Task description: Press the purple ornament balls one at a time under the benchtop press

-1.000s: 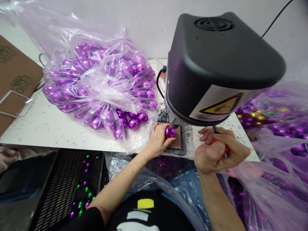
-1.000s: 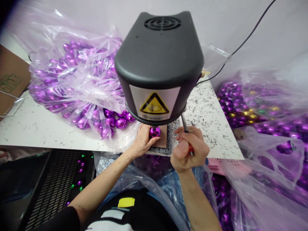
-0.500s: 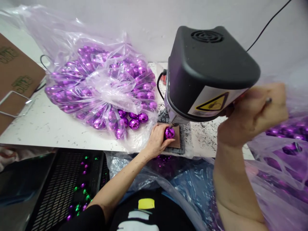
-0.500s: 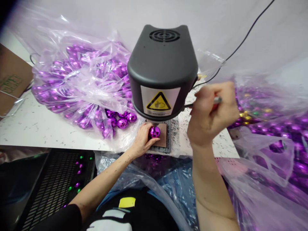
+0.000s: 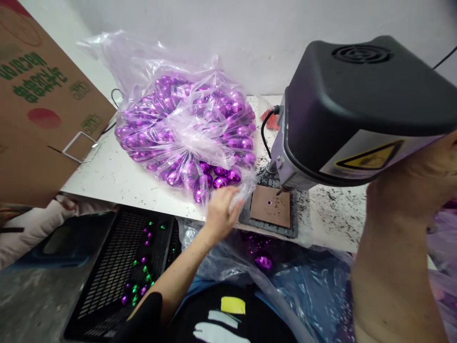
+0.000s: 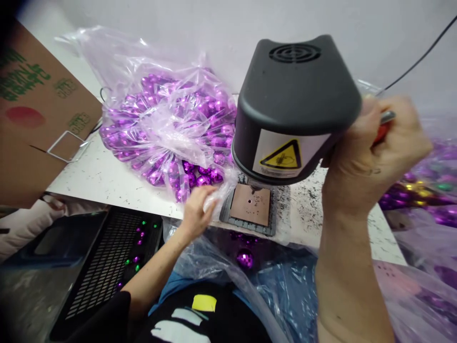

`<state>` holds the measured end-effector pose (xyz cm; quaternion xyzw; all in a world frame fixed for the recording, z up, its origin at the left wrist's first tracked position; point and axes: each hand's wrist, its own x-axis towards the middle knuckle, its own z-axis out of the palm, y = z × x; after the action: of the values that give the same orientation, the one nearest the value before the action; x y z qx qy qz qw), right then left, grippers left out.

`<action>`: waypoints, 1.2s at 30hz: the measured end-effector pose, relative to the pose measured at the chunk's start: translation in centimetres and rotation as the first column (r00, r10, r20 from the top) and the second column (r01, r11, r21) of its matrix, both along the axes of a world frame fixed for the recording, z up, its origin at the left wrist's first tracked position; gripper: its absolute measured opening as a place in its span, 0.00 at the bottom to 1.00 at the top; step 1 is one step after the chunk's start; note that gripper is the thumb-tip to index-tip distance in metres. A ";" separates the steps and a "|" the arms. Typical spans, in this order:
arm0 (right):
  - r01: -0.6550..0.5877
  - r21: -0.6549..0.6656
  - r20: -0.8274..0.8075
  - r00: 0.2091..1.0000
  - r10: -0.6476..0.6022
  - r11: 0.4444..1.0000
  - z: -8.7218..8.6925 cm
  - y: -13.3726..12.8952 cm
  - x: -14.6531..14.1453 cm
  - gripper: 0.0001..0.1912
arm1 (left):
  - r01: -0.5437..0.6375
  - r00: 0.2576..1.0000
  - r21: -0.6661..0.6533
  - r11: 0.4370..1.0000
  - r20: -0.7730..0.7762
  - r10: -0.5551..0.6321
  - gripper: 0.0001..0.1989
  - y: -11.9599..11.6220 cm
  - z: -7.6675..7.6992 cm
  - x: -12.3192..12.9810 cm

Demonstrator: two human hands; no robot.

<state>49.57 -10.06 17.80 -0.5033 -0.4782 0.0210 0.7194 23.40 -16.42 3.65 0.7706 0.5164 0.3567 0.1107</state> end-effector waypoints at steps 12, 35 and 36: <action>-0.025 0.020 0.125 0.992 0.022 0.999 0.7 0.6 -0.4 0.32 | 0.042 0.981 -0.565 0.824 0.181 0.074 0.28 4.6 1.3 -2.7; -0.050 0.055 0.153 0.987 0.041 0.997 0.7 0.5 -0.7 0.31 | 0.221 0.961 -0.344 0.913 0.236 -0.143 0.24 3.0 -0.9 5.5; -0.050 0.053 0.150 0.988 0.041 0.997 0.7 0.4 -0.8 0.31 | 0.204 0.972 -0.293 0.934 0.175 -0.157 0.25 3.0 -1.1 5.7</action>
<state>48.81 -9.63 18.48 -0.4718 -0.5424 -0.0137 0.6950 29.15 -13.46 2.54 0.7594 0.4829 0.3163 0.3002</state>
